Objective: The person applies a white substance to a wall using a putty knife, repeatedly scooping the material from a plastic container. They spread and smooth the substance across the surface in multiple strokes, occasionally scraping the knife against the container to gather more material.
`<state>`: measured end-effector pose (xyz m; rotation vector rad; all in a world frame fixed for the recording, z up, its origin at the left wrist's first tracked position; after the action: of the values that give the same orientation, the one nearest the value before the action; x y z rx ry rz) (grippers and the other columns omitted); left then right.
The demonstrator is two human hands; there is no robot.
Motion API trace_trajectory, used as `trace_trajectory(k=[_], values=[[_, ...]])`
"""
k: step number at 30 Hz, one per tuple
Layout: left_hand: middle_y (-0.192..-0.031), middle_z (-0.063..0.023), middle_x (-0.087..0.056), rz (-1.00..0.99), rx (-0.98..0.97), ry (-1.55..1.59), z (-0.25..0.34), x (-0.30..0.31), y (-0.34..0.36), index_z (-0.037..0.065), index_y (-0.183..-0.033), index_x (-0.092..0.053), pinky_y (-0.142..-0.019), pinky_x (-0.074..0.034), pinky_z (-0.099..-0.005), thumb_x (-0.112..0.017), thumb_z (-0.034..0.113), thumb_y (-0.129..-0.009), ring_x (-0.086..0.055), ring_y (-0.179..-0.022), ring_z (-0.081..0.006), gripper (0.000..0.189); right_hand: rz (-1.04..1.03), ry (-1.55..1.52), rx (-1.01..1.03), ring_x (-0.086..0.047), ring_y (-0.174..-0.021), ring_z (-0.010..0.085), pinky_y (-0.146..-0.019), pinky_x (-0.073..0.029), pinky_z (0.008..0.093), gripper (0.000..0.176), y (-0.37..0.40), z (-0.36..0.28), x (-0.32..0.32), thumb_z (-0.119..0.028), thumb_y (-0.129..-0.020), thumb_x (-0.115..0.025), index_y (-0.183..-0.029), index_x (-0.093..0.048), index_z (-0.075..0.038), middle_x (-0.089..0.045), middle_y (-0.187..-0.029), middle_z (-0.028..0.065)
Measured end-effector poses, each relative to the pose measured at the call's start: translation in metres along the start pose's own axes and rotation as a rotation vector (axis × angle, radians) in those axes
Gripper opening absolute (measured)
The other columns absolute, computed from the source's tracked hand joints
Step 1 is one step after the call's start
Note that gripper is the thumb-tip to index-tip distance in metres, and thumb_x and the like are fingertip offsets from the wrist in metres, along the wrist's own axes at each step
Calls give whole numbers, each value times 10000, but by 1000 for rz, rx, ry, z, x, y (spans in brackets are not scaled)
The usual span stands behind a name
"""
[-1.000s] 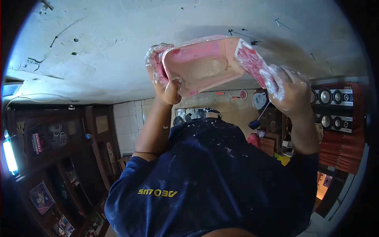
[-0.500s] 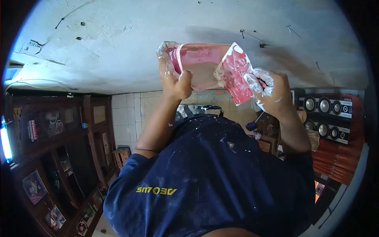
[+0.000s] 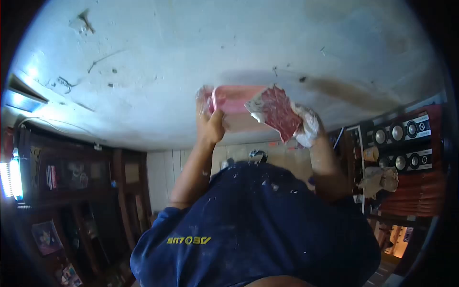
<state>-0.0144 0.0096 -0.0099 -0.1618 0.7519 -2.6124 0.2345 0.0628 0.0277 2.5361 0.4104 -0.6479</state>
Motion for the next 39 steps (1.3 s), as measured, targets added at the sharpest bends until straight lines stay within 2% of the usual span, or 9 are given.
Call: trace_trajectory(k=[2, 7, 9, 12, 18, 21, 24, 27, 39], values=[[-1172, -205, -489, -183, -413, -613, 14, 0, -8, -61, -1122, -502, -979, -328, -419, -441, 4, -760, -450, -1115, -345, 373, -109, -126, 171, -635, -879, 148, -568, -503, 217, 269, 18, -22, -15, -236, -849, -606, -1040, -590, -47, -646, -1006, 74], [-1202, -186, -526, -97, -369, -408, 42, -17, -37, 18, -1057, -580, -1036, -278, -460, -425, 174, -805, -465, -1151, -336, 334, -253, -329, 250, -657, -797, 155, -569, -541, 273, 279, 23, -81, 0, -257, -890, -543, -1073, -579, -49, -656, -1003, 71], [-1166, -155, -541, -88, 265, 549, 36, -31, -57, 27, -1134, -533, -952, -393, -416, -421, 234, -840, -515, -1093, -290, 376, -404, -443, 274, -644, -740, 159, -549, -536, 288, 255, 33, -109, -9, -272, -910, -509, -1051, -580, -72, -658, -948, 71], [-1110, -132, -559, -97, 347, 848, 50, -50, -74, 38, -1149, -522, -853, -465, -380, -417, 255, -859, -554, -1020, -260, 377, -382, -546, 473, -539, -704, 146, -572, -507, 297, 320, 59, -143, -25, -298, -931, -460, -1132, -533, -60, -588, -865, 56], [-1062, -130, -582, -41, 410, 957, 79, -73, -86, 8, -1102, -545, -835, -474, -379, -428, 256, -858, -574, -977, -263, 366, -584, -528, 705, -615, -760, 183, -573, -557, 286, 317, 82, -198, -43, -295, -909, -515, -1143, -502, -82, -616, -967, 54], [-1037, -122, -583, -74, 413, 976, 83, -76, -88, 23, -1064, -552, -818, -479, -380, -425, 222, -845, -581, -946, -257, 322, -660, -434, 797, -565, -1065, 313, -794, -566, 364, 393, 103, -233, -64, -250, -912, -508, -1242, -422, -55, -586, -1080, 133], [-1047, -118, -577, -146, 417, 977, 82, -78, -90, 37, -1078, -544, -825, -475, -377, -425, 222, -836, -576, -953, -254, 327, -295, -402, 1110, -563, -1066, 318, -858, -539, 356, 406, 114, -271, -72, -220, -917, -497, -1242, -405, 6, -551, -1150, 176], [-1096, -123, -564, -130, 362, 979, 73, -78, -93, 34, -1137, -519, -850, -466, -379, -427, 227, -834, -561, -998, -258, 370, -496, -261, 1169, -508, -1141, 320, -939, -489, 336, 427, 128, -312, -94, -113, -901, -474, -1248, -354, 104, -477, -1243, 219], [-1137, -115, -539, -130, 282, 983, 61, -79, -92, 38, -1192, -468, -862, -456, -388, -449, 295, -861, -541, -1030, -253, 420, -770, -700, 750, -467, -1160, 395, -992, -440, 411, 526, 87, -192, -121, -66, -787, -521, -1263, -356, 85, -442, -1257, 272]])
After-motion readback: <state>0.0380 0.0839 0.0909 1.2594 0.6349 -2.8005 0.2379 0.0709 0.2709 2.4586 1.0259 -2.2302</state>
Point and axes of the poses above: each hand's wrist, its own y-axis away from the middle knuckle, its own x-axis out of the back of the hand, z = x × y, the point moved 4 cm from there along -y, towards the middle knuckle
